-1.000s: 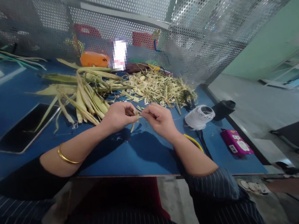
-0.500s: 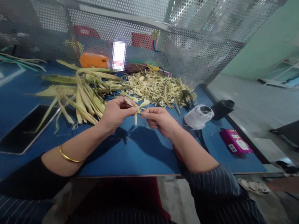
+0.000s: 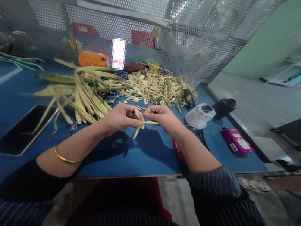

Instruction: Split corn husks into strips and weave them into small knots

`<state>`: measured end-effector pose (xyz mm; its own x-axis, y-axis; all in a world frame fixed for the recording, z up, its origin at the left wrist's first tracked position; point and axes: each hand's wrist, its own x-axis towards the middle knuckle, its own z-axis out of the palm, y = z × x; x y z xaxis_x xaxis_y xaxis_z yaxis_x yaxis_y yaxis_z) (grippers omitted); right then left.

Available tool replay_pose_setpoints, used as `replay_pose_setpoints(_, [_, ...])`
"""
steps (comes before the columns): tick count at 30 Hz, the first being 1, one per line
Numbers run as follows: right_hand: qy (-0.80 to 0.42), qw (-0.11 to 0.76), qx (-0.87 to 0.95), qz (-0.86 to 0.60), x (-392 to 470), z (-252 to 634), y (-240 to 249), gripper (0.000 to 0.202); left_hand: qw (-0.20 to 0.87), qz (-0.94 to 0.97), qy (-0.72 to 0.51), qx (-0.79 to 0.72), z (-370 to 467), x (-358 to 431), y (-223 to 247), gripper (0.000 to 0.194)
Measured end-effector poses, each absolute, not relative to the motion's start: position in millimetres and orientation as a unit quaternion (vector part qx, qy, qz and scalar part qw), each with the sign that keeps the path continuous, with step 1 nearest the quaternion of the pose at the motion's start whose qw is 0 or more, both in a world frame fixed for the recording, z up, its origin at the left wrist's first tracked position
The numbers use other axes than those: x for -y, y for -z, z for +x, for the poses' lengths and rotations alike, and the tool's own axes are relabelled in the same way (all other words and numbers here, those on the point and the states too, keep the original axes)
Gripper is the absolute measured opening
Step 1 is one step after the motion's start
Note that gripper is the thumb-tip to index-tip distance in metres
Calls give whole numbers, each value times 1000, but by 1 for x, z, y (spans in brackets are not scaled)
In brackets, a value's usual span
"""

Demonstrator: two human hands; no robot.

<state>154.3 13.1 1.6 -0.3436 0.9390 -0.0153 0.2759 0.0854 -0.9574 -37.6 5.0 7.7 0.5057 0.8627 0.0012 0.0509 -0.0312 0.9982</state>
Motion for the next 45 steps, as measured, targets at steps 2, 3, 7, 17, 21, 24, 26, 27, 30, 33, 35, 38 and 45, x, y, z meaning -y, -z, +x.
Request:
replay_pose_setpoints(2, [-574,340,582,-464,-16,155,0,28,608,597,-375,-365,-38,-5,-10,18])
replay_pose_setpoints(3, [-601,343,558,-458,-16,154,0,30,609,582,-396,-366,-37,-5,-10,19])
replay_pose_setpoints(7, [-639,353,528,-435,-13,151,1,30,577,534,-482,-387,-34,-9,-4,21])
replay_pose_setpoints(17, [-177,406,802,-402,0,145,1,16,398,662,-435,-463,-35,-12,6,13])
replay_pose_setpoints(21, [-279,403,757,-432,-8,152,-1,15,560,642,-353,-387,-35,-7,-5,16])
replay_pose_setpoints(24, [-461,393,641,-472,-15,154,0,22,604,592,-381,-374,-37,-6,-10,21])
replay_pose_setpoints(26, [-541,381,575,-481,-17,153,1,25,618,566,-399,-372,-38,-7,-10,22])
replay_pose_setpoints(27, [-569,377,554,-476,-17,152,1,25,622,556,-406,-372,-38,-8,-10,22])
replay_pose_setpoints(30, [-620,380,517,-451,-15,150,3,28,616,534,-435,-383,-38,-10,-5,23])
replay_pose_setpoints(33, [-638,379,500,-446,-14,149,5,28,598,511,-475,-394,-35,-12,0,24])
replay_pose_setpoints(35, [-637,373,505,-448,-13,148,6,26,588,499,-498,-397,-34,-12,2,25])
replay_pose_setpoints(38, [-548,393,571,-468,-9,146,7,22,546,503,-528,-413,-31,-12,5,24])
replay_pose_setpoints(45, [-178,373,832,-371,3,147,0,21,391,636,-479,-462,-32,-16,15,15])
